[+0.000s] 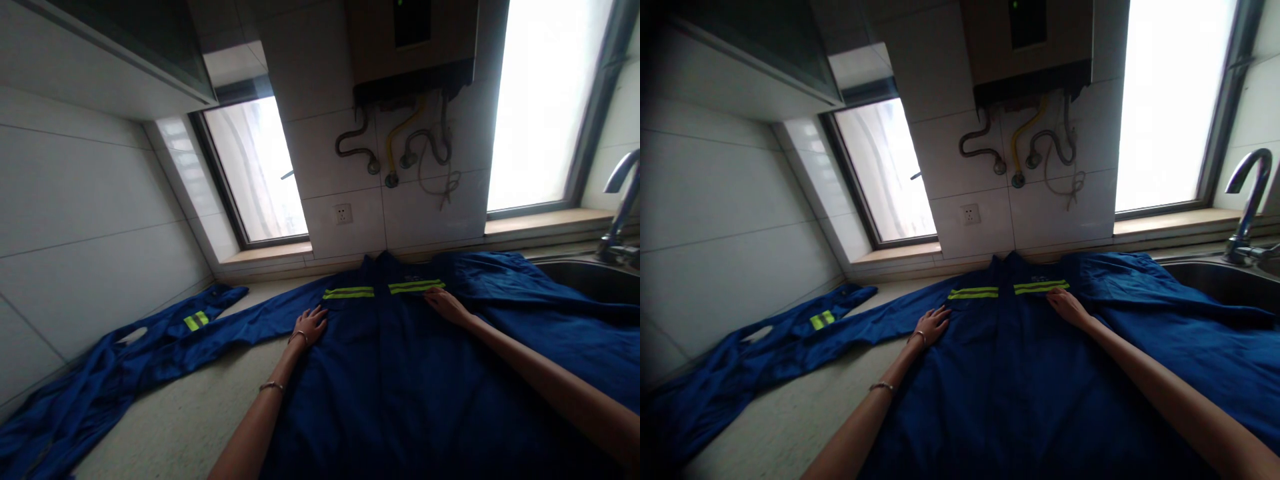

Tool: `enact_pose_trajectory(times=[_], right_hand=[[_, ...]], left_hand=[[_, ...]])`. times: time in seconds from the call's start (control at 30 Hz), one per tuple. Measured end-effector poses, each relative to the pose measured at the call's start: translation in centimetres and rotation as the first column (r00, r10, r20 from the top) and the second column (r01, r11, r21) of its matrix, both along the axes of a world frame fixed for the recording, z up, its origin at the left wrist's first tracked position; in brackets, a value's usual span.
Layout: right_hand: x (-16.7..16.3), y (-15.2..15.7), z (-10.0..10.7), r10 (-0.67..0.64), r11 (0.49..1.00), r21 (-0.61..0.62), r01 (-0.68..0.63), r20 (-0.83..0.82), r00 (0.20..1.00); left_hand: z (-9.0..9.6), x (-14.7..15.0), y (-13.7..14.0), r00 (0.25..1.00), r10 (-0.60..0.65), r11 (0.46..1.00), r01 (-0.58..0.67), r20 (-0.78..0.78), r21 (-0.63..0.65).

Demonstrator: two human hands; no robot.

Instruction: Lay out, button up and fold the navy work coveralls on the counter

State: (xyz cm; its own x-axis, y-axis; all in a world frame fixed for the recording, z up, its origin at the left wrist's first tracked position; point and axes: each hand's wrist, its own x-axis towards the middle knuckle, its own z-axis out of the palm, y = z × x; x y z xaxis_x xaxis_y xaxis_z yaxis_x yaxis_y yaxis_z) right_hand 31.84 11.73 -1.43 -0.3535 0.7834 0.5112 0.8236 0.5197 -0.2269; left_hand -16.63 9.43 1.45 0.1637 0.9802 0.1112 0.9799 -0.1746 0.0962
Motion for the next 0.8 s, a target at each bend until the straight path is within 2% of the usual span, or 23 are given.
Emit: enact_pose_trajectory(times=[0.2, 0.4, 0.6, 0.8], right_hand=[[0.0, 0.1, 0.1, 0.007, 1.000, 0.014, -0.008, 0.064, 0.998], [-0.1, -0.1, 0.1, -0.057, 0.998, 0.019, 0.056, 0.085, 0.995], [-0.1, -0.4, 0.5, -0.027, 0.999, 0.028, 0.025, 0.086, 0.996], [-0.5, -1.4, 1.4, -0.069, 0.998, 0.010, 0.069, 0.260, 0.963]], left_hand=[[0.1, 0.1, -0.1, 1.000, 0.005, 1.000, -0.005, 0.011, -0.005], [0.0, 0.0, 0.0, 1.000, -0.004, 1.000, 0.004, 0.000, 0.003], [-0.3, -0.2, 0.2, 1.000, -0.011, 1.000, 0.011, -0.001, 0.010], [-0.4, -0.3, 0.2, 1.000, -0.015, 1.000, 0.015, 0.000, 0.007]])
